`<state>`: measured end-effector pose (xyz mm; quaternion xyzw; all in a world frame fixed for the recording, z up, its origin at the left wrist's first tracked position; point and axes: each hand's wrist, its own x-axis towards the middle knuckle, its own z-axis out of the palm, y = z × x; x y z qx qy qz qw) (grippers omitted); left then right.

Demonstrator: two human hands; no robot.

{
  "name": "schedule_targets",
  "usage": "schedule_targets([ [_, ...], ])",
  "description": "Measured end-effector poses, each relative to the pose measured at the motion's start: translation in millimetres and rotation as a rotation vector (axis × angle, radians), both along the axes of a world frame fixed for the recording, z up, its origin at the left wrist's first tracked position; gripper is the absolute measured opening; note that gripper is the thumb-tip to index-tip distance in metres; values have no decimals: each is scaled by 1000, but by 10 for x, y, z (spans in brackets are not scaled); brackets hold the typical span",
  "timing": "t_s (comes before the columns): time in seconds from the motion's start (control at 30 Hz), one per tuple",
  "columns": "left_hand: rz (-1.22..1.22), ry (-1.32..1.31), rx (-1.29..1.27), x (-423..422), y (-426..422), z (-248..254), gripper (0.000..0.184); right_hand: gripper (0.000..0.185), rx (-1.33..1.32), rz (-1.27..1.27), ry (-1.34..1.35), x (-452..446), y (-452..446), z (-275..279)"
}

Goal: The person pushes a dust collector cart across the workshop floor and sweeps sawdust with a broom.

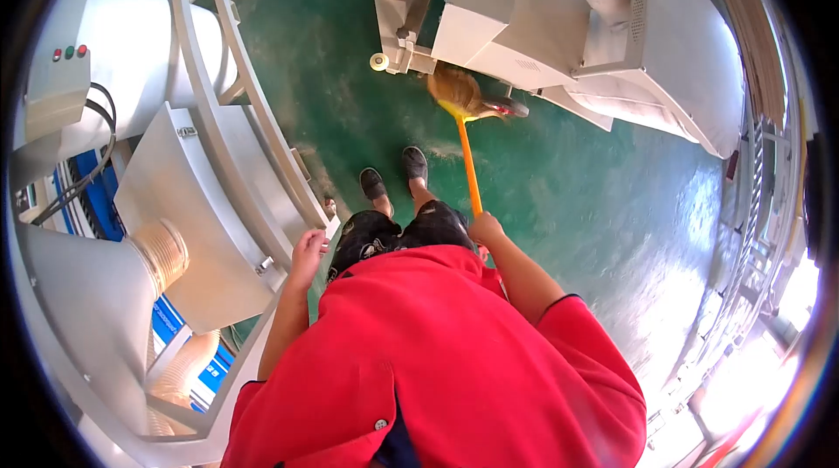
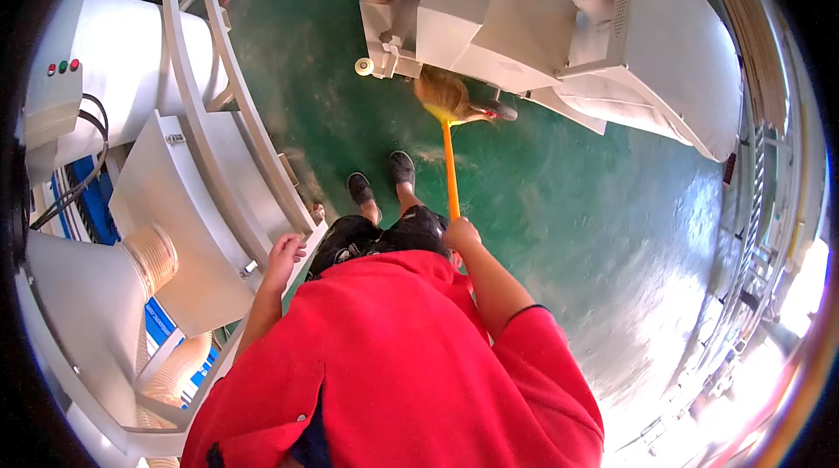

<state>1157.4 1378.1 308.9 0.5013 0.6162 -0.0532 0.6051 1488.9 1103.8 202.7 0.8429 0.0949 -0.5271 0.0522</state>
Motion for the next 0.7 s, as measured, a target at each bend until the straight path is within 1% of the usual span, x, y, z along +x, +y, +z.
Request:
schedule_targets([
  [0.1, -58, -18, -25, -86, 123, -134, 26, 43, -72, 19, -10, -287, -354, 435],
  [0.17, -94, -14, -37, -170, 236, -267, 25, 43, -26, -44, -24, -621, -721, 330],
  [0.2, -74, -53, -35, -214, 282, -364, 26, 40, 31, -73, -5, -748, -858, 299],
  [0.27, -34, -106, -41, -384, 374, -499, 27, 36, 92, -176, -61, -968, -875, 410],
  [0.33, -73, -132, -46, -437, 471, -457, 27, 36, 58, -236, -67, -997, -540, 681],
  [0.37, -89, -124, -64, -454, 518, -452, 27, 34, 43, -276, -26, -968, -449, 579],
  [0.43, -126, -114, -84, -505, 609, -527, 25, 32, 78, -350, -40, -895, -118, 417],
  [0.5, -164, -99, -90, -614, 682, -618, 22, 32, 12, -265, -16, -761, 156, -2],
  [0.57, -180, -54, -95, -672, 699, -546, 23, 32, -76, -192, 29, -717, 596, 250],
  [0.63, -241, -41, -44, -685, 810, -566, 24, 31, -74, -124, 37, -899, 539, 145],
  [0.67, -233, -40, -50, -727, 841, -591, 25, 30, -78, -86, 38, -980, 465, 129],
  [0.7, -222, -39, -60, -753, 846, -583, 25, 31, -95, -145, 142, -1023, 448, 376],
])
